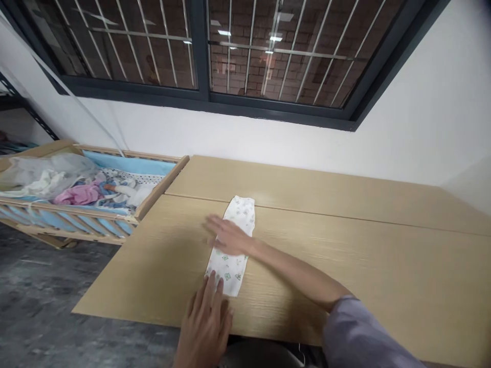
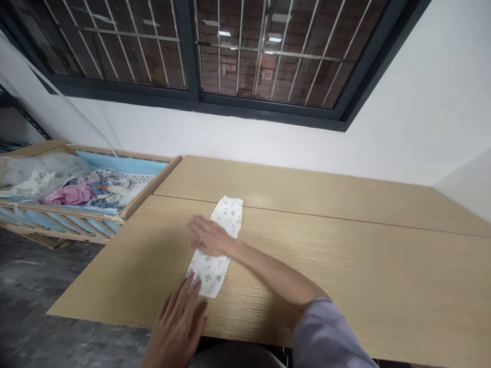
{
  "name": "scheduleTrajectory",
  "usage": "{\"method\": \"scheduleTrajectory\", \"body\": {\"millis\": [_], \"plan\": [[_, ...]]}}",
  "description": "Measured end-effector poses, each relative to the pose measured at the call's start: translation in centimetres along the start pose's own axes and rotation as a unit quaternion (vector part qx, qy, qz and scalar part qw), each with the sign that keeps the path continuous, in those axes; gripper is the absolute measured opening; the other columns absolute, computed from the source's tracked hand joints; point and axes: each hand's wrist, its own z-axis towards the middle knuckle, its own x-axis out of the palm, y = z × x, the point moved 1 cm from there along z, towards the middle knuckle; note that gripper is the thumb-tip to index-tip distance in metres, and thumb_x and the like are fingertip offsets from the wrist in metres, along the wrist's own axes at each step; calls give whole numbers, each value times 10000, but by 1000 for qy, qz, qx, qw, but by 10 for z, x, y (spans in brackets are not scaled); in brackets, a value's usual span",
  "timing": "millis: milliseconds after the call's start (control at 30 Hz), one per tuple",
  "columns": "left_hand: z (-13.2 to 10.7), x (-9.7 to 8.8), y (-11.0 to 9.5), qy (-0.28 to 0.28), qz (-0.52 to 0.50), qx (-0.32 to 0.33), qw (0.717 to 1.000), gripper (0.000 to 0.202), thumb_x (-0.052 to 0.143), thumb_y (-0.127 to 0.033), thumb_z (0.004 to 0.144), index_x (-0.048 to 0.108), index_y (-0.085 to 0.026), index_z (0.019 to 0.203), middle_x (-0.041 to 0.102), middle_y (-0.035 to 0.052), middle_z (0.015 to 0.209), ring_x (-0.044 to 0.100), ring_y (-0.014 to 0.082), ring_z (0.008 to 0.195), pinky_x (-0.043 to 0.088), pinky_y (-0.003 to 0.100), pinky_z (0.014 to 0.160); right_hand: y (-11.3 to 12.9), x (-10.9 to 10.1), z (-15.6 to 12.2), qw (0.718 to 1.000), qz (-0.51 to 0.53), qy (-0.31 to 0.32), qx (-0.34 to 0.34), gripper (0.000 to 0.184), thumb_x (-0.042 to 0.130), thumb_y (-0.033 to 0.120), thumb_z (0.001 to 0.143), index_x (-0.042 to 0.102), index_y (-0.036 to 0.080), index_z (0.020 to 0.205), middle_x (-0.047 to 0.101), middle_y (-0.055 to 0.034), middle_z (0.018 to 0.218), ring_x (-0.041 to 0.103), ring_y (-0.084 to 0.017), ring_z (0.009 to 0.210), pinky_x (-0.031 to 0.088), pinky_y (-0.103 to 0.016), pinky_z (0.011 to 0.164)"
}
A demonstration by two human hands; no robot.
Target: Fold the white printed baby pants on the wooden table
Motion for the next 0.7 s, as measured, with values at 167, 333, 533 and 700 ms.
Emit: {"method": "scheduleTrajectory", "body": {"millis": [167, 333, 533, 700], "plan": [[-26, 19, -6, 7, 45, 53, 998, 466, 542, -395, 913, 617, -219, 1337, 642, 117, 1389, 569, 319, 1312, 484, 421, 1005, 48, 34, -59, 984, 38, 89, -150, 637, 397, 451, 1055, 289, 103, 1577, 289, -197, 1633, 180, -252, 1551, 215, -421, 1241], [-23, 15, -4, 7, 64, 64, 996, 476, 533, -364, 928, 601, -205, 1371, 580, 128, 1460, 550, 326, 1330, 456, 408, 1019, 27, 44, -63, 984, 15, 122, -131, 578, 383, 446, 1063, 330, 185, 1576, 301, -122, 1644, 189, -217, 1550, 180, -403, 1253], [-19, 11, -5, -6, 75, 77, 994, 487, 527, -346, 951, 568, -177, 1407, 555, 166, 1475, 551, 316, 1327, 401, 394, 1057, -55, 34, -28, 991, -49, 119, -30, 605, 311, 529, 1064, 258, 272, 1609, 129, -68, 1688, 118, -254, 1563, 136, -480, 1264], [-21, 13, -4, -2, 85, 70, 994, 466, 531, -357, 955, 581, -204, 1393, 562, 149, 1473, 553, 307, 1322, 414, 384, 1026, -135, 14, -2, 989, -114, 89, 32, 619, 256, 543, 1064, 271, 247, 1607, 155, -80, 1680, 149, -268, 1557, 129, -500, 1263]]}}
